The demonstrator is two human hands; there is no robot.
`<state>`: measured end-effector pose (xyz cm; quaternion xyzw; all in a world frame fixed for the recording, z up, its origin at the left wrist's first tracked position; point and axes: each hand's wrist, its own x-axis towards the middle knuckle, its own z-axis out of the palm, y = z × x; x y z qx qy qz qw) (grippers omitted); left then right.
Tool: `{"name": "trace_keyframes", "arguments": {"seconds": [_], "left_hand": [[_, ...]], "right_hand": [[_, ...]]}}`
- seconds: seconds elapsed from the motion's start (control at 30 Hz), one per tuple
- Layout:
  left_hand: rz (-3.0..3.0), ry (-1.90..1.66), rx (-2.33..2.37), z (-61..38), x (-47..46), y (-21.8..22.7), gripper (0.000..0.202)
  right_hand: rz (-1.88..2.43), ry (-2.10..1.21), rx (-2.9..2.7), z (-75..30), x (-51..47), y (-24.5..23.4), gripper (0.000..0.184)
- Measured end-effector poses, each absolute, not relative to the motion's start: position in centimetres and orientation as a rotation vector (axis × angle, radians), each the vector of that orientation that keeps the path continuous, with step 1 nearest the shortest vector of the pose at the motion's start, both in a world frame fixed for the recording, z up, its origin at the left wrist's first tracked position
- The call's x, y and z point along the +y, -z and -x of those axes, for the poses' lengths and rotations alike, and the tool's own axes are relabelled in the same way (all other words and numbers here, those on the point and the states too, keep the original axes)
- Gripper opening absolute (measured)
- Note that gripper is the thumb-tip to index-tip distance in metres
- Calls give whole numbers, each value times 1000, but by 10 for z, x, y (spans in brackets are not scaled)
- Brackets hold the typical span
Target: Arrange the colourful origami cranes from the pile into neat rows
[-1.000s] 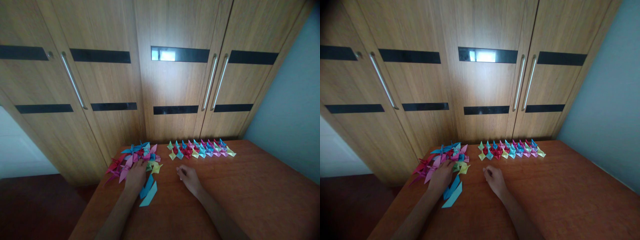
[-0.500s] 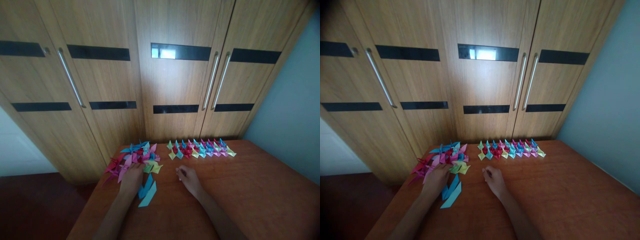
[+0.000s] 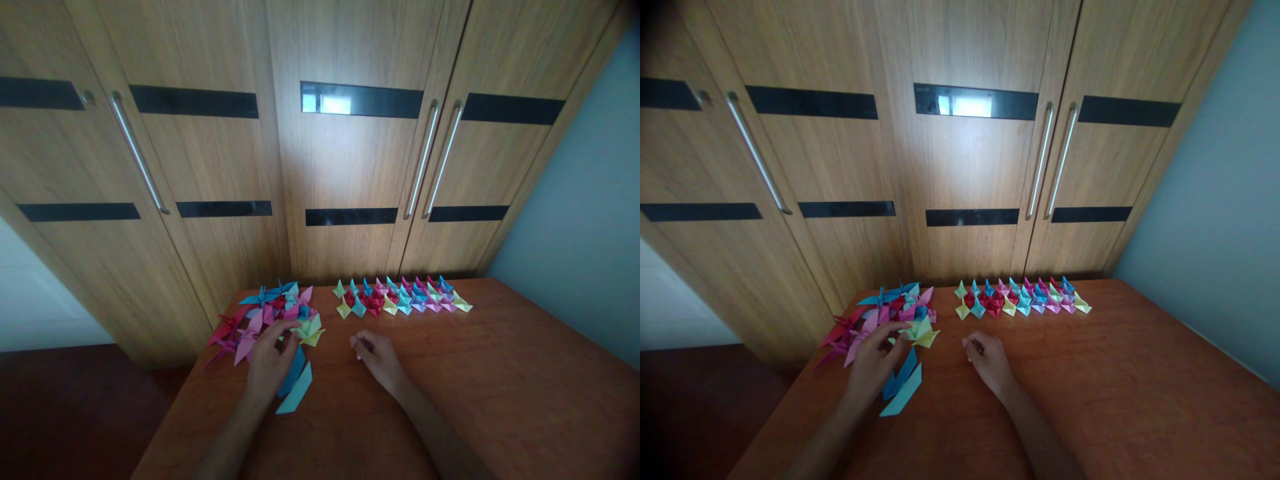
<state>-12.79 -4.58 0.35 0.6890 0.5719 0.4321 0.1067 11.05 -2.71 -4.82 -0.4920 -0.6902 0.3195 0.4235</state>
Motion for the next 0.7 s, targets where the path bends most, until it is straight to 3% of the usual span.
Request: {"name": "trace_keyframes", "arguments": {"seconds": [0.27, 0.7], "left_hand": [[-2068, -1085, 1361, 80, -64, 14, 22], [-1863, -1085, 1333, 70, -68, 27, 26]], "right_hand": [[1036, -1070, -1689, -115, -36, 48, 33], [1077, -1151, -1628, -127, -35, 47, 30]]}}
